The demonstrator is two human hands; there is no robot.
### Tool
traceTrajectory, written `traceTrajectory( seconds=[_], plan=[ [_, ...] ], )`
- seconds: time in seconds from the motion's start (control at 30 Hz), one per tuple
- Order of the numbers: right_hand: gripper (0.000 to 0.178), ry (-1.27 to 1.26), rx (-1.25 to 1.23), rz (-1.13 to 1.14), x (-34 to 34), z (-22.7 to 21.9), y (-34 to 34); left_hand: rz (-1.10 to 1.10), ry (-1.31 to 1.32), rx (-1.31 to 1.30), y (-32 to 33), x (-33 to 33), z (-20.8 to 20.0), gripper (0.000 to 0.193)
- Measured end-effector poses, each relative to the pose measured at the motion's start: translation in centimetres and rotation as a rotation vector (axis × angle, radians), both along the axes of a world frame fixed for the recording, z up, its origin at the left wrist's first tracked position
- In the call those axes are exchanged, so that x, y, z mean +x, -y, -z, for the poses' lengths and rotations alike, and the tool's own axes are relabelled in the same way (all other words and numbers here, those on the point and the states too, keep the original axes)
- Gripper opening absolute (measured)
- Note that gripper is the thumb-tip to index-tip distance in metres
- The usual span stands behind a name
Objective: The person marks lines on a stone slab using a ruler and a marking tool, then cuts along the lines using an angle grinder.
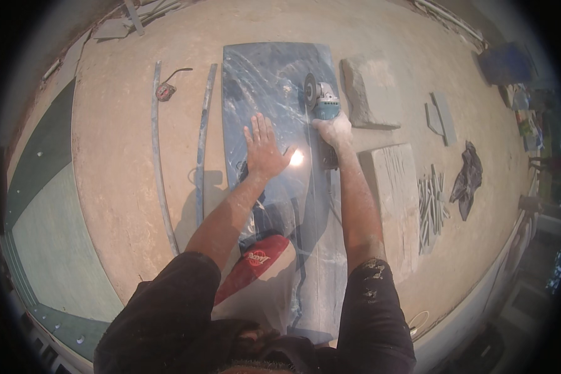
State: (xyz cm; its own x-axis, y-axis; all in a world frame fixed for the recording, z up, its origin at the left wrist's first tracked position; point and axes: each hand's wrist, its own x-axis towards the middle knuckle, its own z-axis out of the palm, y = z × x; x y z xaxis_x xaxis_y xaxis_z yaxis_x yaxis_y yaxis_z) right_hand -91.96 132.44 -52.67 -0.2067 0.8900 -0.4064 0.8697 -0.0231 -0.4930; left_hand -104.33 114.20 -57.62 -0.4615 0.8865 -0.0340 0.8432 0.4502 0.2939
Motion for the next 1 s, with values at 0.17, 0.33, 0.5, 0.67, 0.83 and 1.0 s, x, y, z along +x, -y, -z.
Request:
traceTrajectory(
  seconds=[0.17, 0.33, 0.5, 0.67, 0.83, 1.0],
  plan=[
    [0.076, -0.015, -0.012, -0.011, -0.7, -0.3, -0.4, -0.002, -0.013, 0.07, 0.0, -0.2, 0.5, 0.109],
    [0.076, -0.013, 0.024, 0.015, -0.6, 0.6, -1.1, 0.009, -0.003, 0.072, -0.2, -0.1, 0.6, 0.109],
    [0.075, 0.015, 0.04, 0.026, -0.9, 1.2, -1.7, 0.007, 0.0, 0.076, -0.3, -0.1, 0.6, 0.108],
    [0.073, -0.02, 0.043, 0.009, -1.5, 0.6, -2.0, 0.017, 0.006, 0.07, -0.4, -0.3, 0.7, 0.107],
    [0.069, -0.034, 0.087, -0.015, -1.9, 0.7, -2.5, 0.012, 0.018, 0.086, -0.6, -0.2, 0.8, 0.106],
    [0.068, -0.022, 0.079, 0.005, -2.2, 0.9, -2.9, 0.01, 0.035, 0.016, -0.8, -0.3, 0.1, 0.106]
  ],
)
